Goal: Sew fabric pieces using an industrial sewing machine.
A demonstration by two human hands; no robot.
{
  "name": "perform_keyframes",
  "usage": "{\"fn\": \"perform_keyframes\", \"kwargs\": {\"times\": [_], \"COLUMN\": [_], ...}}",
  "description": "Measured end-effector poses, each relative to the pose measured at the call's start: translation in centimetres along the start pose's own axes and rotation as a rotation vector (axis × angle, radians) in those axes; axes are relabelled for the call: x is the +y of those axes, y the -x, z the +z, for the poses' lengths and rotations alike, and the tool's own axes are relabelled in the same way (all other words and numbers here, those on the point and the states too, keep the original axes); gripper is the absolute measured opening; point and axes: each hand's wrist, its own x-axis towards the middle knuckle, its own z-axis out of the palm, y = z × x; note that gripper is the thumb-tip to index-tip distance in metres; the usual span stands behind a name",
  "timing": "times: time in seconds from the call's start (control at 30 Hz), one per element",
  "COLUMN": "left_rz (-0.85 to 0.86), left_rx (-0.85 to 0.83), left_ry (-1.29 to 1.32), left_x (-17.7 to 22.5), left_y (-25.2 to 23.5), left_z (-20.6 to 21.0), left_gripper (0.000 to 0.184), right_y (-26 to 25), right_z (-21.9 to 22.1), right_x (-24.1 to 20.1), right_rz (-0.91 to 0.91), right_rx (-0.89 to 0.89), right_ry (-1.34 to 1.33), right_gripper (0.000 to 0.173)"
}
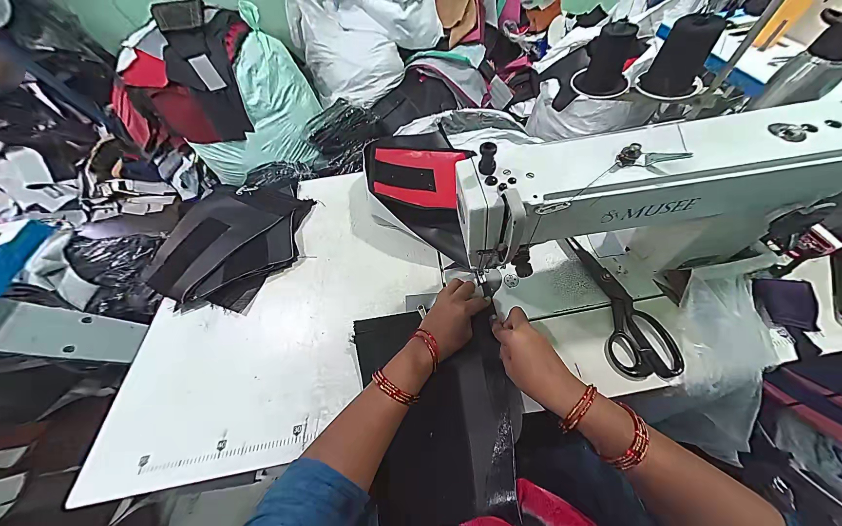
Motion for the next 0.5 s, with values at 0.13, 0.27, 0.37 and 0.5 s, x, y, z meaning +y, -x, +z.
{"fn": "perform_keyframes", "kwargs": {"times": [0.13, 0.27, 0.37, 0.5], "left_rz": [-0.013, -0.028, -0.042, -0.030], "left_rx": [0.017, 0.020, -0.010, 0.009], "left_ry": [0.014, 0.007, -0.012, -0.028], "left_x": [-0.1, -0.5, -0.9, -1.4], "left_y": [0.0, -0.5, -1.3, -2.1], "left_z": [0.1, 0.1, -0.2, -0.5], "left_gripper": [0.039, 0.039, 0.038, 0.035], "right_y": [-0.1, -0.6, -1.4, -2.3], "right_z": [-0.1, -0.4, -0.4, -0.5], "right_x": [0.0, -0.1, 0.1, 0.2], "right_rz": [0.000, 0.004, -0.007, -0.019], "right_rx": [-0.004, 0.017, 0.061, 0.109], "right_ry": [-0.016, -0.036, -0.055, -0.062], "right_gripper": [0.042, 0.041, 0.042, 0.041]}}
